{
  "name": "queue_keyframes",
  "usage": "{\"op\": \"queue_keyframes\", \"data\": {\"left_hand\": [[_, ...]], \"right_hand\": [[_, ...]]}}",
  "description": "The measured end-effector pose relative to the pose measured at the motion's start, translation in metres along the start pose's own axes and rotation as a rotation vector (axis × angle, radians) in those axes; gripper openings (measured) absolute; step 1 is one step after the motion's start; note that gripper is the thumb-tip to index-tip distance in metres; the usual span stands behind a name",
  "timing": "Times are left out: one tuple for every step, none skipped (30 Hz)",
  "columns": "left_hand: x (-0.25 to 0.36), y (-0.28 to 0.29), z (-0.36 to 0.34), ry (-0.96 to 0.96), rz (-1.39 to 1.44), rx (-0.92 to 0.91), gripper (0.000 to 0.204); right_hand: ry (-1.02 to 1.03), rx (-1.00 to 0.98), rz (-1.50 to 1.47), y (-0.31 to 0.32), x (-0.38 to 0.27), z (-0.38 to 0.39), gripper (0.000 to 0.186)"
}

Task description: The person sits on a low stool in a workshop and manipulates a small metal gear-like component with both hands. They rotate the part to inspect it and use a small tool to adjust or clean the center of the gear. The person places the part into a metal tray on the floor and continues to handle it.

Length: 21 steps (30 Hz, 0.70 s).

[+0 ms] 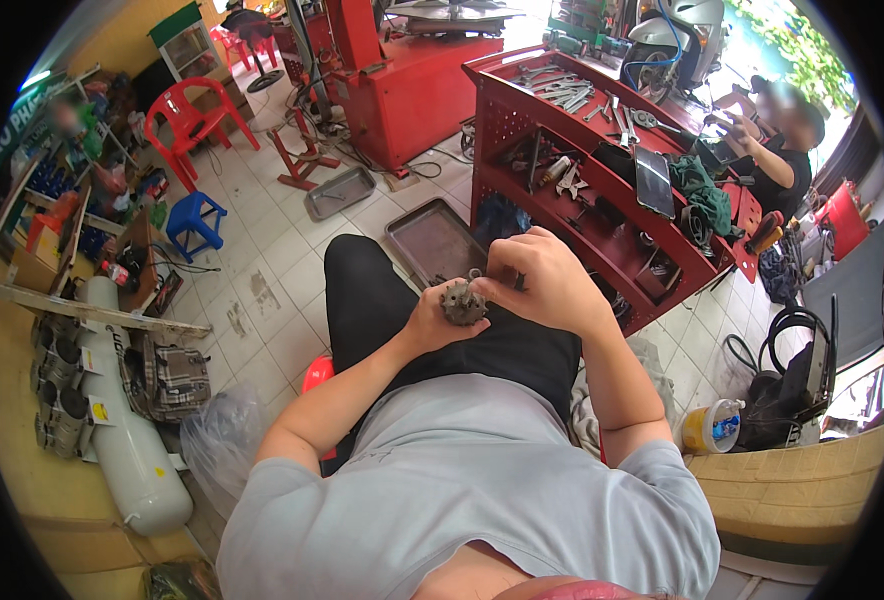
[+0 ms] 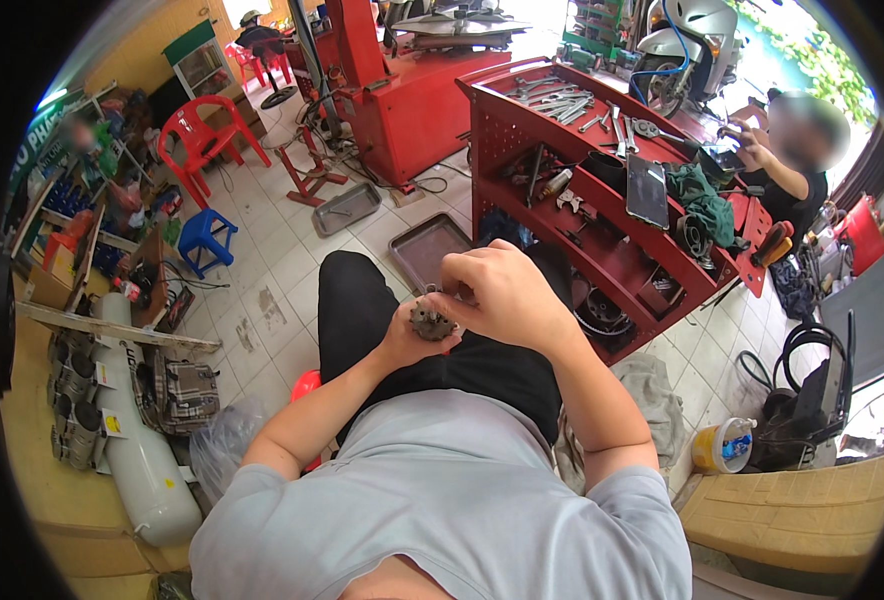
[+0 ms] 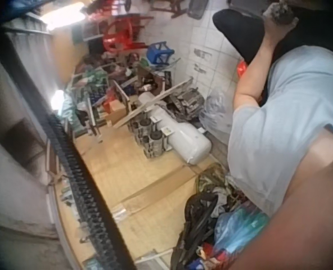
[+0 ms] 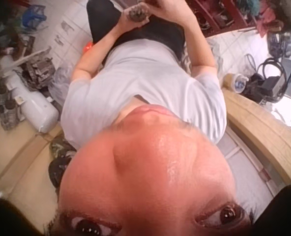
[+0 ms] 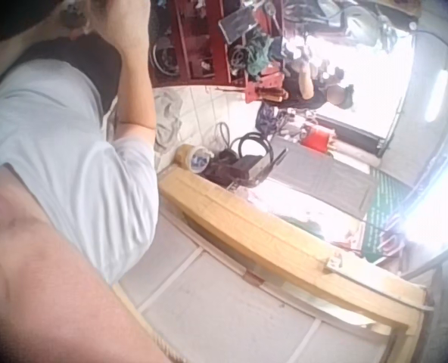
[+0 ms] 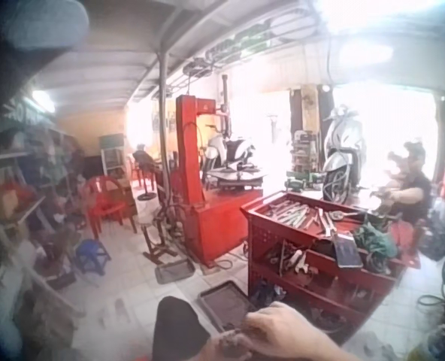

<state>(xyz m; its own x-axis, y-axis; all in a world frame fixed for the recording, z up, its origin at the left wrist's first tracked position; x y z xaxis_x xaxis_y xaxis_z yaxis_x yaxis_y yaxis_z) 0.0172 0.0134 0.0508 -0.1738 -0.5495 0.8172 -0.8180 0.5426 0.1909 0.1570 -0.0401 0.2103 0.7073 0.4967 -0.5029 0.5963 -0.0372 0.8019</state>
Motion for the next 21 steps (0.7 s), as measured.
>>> {"op": "queue_keyframes", "data": {"left_hand": [[-0.001,0.0,0.0,-0.007,0.0,0.004,0.033],[0.0,-0.001,0.0,-0.012,0.003,0.008,0.033],[0.001,0.0,-0.001,-0.013,-0.005,0.012,0.033],[0.002,0.0,-0.001,-0.014,-0.013,0.017,0.032],[0.004,0.0,-0.002,-0.015,-0.02,0.02,0.032],[0.003,-0.001,-0.001,-0.006,-0.004,0.012,0.032],[0.001,-0.001,0.0,0.002,0.012,0.004,0.033],[0.0,-0.002,0.001,0.011,0.028,-0.003,0.033],[0.0,-0.002,0.001,-0.003,0.013,-0.006,0.033],[0.001,-0.001,0.0,-0.016,-0.002,-0.009,0.033],[0.002,-0.001,-0.001,-0.03,-0.015,-0.012,0.033],[0.003,-0.001,-0.002,-0.028,-0.022,-0.011,0.034],[0.005,0.0,-0.002,-0.026,-0.029,-0.011,0.034],[0.006,0.0,-0.003,-0.025,-0.038,-0.008,0.034],[0.007,0.0,-0.003,-0.014,-0.035,-0.007,0.034],[0.008,0.0,-0.003,-0.003,-0.032,-0.006,0.034],[0.008,0.001,-0.004,0.005,-0.029,0.001,0.034],[0.004,0.001,-0.002,0.024,-0.044,-0.007,0.034],[-0.004,0.002,0.0,0.044,-0.06,-0.014,0.035],[-0.008,0.005,0.005,0.073,-0.082,-0.007,0.036],[-0.006,0.004,0.004,0.071,-0.061,-0.008,0.035]], "right_hand": [[-0.006,0.001,0.024,0.0,0.001,0.0,0.02],[0.017,0.034,-0.014,0.002,-0.003,-0.001,0.02],[0.039,0.067,-0.052,0.004,-0.009,-0.001,0.02],[0.061,0.1,-0.09,0.005,-0.012,-0.001,0.021],[0.056,0.088,-0.078,0.003,-0.011,-0.001,0.022],[0.052,0.076,-0.067,-0.001,-0.007,-0.001,0.023],[0.047,0.064,-0.055,-0.003,-0.004,-0.001,0.024],[0.045,0.05,-0.022,-0.003,-0.003,-0.001,0.024],[0.043,0.036,0.011,-0.003,-0.001,-0.001,0.025],[0.041,0.023,0.044,-0.003,0.0,-0.001,0.025],[0.039,0.013,0.016,-0.003,-0.001,-0.001,0.026],[0.036,0.005,-0.013,-0.002,-0.002,-0.002,0.026],[0.032,-0.004,-0.041,-0.001,-0.003,-0.002,0.026],[0.035,0.023,-0.044,0.001,-0.003,-0.002,0.026],[0.037,0.049,-0.047,0.004,-0.003,-0.002,0.025],[0.04,0.076,-0.051,0.008,-0.002,-0.002,0.025],[0.024,0.144,-0.054,0.022,-0.004,0.0,0.031],[0.01,0.258,-0.14,0.043,-0.012,0.002,0.029],[0.06,0.412,-0.189,0.064,-0.012,0.006,0.027],[0.034,0.503,-0.086,0.092,-0.028,0.012,0.02],[0.038,0.62,-0.002,0.122,-0.041,0.024,0.02]]}}
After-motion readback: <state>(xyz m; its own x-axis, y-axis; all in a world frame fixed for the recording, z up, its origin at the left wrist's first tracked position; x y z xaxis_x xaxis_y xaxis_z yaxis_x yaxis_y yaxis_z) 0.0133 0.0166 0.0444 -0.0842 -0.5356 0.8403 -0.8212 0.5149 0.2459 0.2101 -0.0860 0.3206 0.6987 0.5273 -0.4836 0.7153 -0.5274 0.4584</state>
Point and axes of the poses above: each hand's wrist, its own z-axis away from the middle knuckle, its own y-axis out of the back of the hand, x = y × z, the point moved 5 cm from there along -z, towards the middle knuckle, and after that the axes turned 8 degrees about -y, right-handed, at the moved point
